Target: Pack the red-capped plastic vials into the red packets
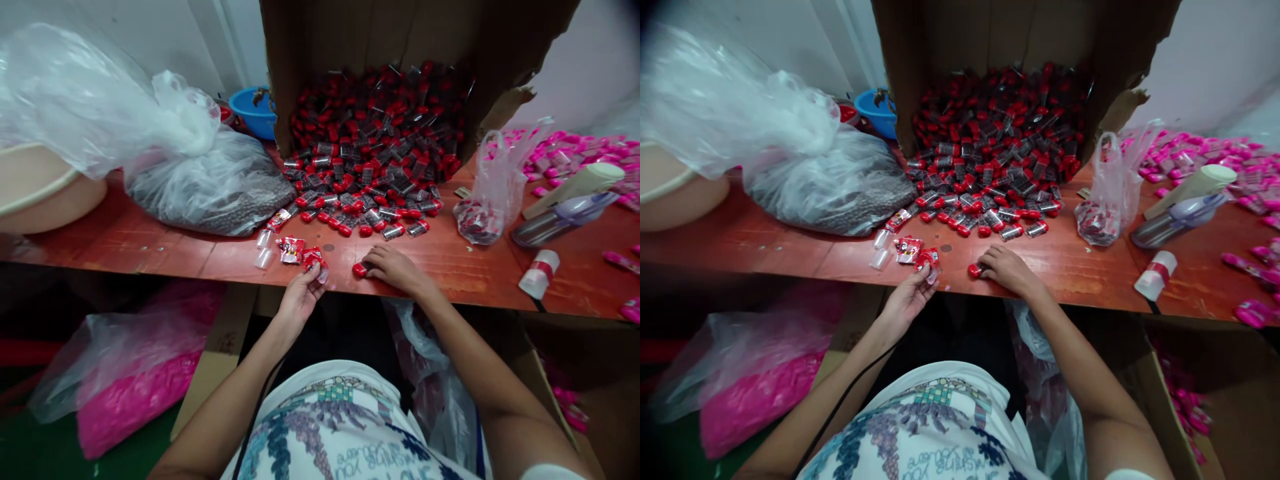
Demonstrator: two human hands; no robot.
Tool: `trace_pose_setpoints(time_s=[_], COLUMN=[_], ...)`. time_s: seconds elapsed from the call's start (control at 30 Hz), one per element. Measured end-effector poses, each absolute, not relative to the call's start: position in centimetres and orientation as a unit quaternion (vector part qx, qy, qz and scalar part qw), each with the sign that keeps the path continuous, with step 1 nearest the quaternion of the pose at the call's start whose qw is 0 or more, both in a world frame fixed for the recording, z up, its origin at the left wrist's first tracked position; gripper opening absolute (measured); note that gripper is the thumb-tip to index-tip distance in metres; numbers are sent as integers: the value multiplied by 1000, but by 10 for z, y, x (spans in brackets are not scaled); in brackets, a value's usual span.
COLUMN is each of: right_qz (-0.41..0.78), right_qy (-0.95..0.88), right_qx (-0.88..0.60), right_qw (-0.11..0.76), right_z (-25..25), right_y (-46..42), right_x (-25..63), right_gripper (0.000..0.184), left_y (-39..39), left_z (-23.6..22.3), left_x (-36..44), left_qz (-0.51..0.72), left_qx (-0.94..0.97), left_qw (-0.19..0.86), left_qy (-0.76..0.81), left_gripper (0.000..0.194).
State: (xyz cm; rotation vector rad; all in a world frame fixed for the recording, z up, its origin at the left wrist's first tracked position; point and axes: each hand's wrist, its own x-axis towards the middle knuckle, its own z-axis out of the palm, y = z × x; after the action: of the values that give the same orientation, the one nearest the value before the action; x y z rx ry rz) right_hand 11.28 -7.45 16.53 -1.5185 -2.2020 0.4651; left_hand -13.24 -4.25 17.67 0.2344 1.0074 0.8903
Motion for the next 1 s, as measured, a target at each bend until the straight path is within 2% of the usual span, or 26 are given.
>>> trace_pose_setpoints(time_s=[0.07,0.13,0.2,0.27,0.53,0.7,1.0], right_qz=[169,207,297,390,453,468,460], right_qy=[-749,-681,-598,-519,-368,-353,-347], right_qx=[-583,-602,-589,-572,-591,-585,-577], right_qw=[266,362,455,501,557,561,578], right_z=[162,160,160,161,158,159,161], right_y=[-82,-94,-108,-120,-128,-129,-129], right_x=[94,68,39,12,-26,-28,-24], right_gripper=[22,27,31,33,34,36,32], left_y=[-42,-41,-40,-39,-48,-53,-55], left_z=[177,176,174,171,169,175,181], left_x=[-131,-131,-130,-130,-124,-122,-123], left_qz=[421,433,445,453,480,506,508], left_qx=[98,95,97,105,148,184,261], left_qw=[772,766,761,759,754,735,738], left_qy=[466,465,462,455,423,412,360], left_gripper=[4,5,8,9,14,24,30])
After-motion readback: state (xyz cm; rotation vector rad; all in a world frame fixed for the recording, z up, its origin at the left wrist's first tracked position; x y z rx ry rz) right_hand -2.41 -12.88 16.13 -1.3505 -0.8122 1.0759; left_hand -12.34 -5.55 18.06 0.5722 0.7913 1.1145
